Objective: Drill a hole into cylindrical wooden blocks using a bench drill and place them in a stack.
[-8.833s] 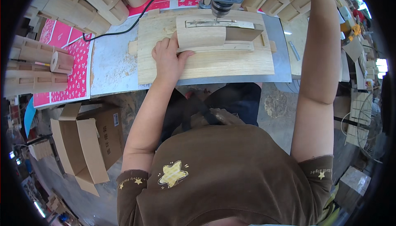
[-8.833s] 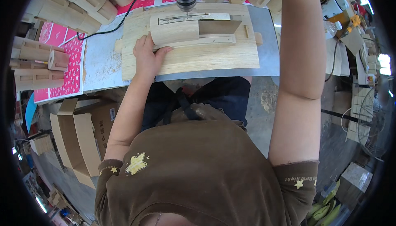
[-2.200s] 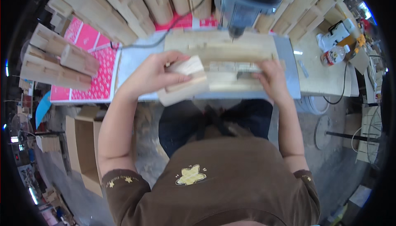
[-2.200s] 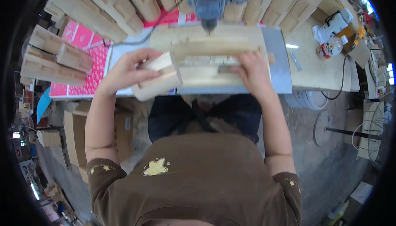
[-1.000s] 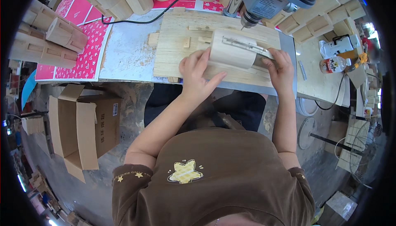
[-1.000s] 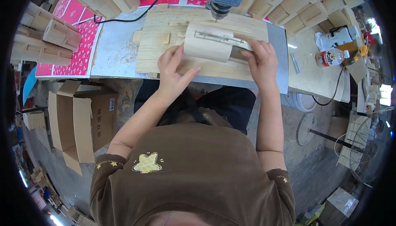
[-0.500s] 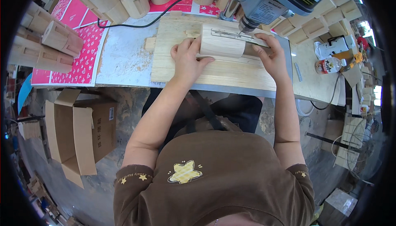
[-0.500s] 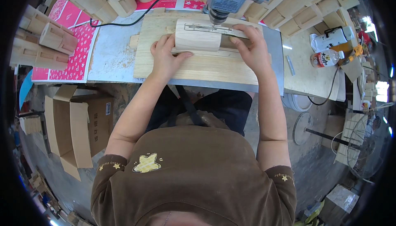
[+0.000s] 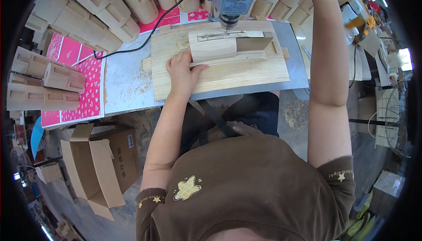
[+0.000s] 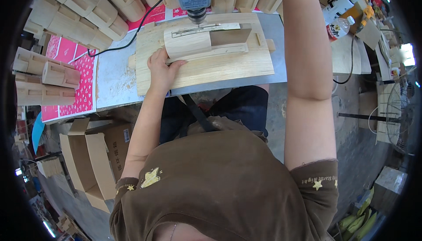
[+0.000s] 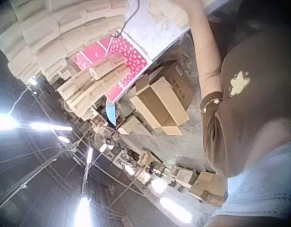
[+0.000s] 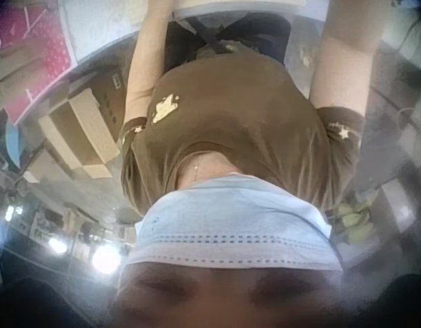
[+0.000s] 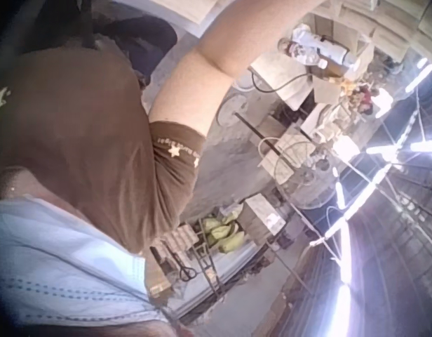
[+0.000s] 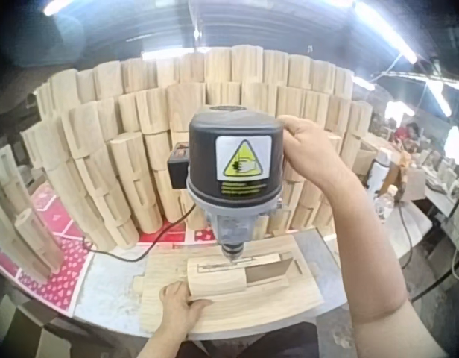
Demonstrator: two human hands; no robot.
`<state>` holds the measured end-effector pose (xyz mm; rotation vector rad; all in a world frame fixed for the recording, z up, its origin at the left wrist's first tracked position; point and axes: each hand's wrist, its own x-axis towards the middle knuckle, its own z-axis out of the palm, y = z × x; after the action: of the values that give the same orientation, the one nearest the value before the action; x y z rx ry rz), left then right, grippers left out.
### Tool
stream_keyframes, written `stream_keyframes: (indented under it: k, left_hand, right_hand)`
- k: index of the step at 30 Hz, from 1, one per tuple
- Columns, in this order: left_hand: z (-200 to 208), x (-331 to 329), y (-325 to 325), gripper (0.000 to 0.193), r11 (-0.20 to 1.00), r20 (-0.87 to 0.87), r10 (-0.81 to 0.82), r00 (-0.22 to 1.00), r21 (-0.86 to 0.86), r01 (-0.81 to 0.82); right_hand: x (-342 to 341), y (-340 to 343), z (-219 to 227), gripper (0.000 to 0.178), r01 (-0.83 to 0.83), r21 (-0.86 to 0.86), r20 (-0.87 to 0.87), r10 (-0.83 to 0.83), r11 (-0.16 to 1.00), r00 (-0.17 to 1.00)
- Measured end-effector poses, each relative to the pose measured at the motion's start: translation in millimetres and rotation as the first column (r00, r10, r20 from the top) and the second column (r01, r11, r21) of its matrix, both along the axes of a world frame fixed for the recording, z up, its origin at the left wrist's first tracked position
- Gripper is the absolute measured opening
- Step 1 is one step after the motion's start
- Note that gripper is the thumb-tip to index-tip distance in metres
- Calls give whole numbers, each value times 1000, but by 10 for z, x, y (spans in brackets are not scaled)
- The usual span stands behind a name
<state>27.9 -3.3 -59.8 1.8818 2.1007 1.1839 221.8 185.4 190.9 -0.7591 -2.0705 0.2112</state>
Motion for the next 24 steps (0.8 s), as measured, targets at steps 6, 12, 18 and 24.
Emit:
stream_keyframes:
  k: [6,12,18,24]
  left_hand:
    - [-27,-59,35,57,999,-22,4,1000,37,-3]
    - [13,-101,41,38,982,86,-96,992,172,80]
    - [-28,-92,-20,40,998,55,-65,996,11,64]
    - [-65,-71,38,39,995,72,-80,994,62,76]
  right_hand:
    - [363,-848,-319,21,301,87,119,-310,950,943]
    - [244,-1214,-1006,4,197,155,-86,-186,968,979]
    - [203,-1078,-1557,6,163,174,-188,-130,971,974]
    - [226,-1034,-1479,4,142,252,-245,-78,957,966]
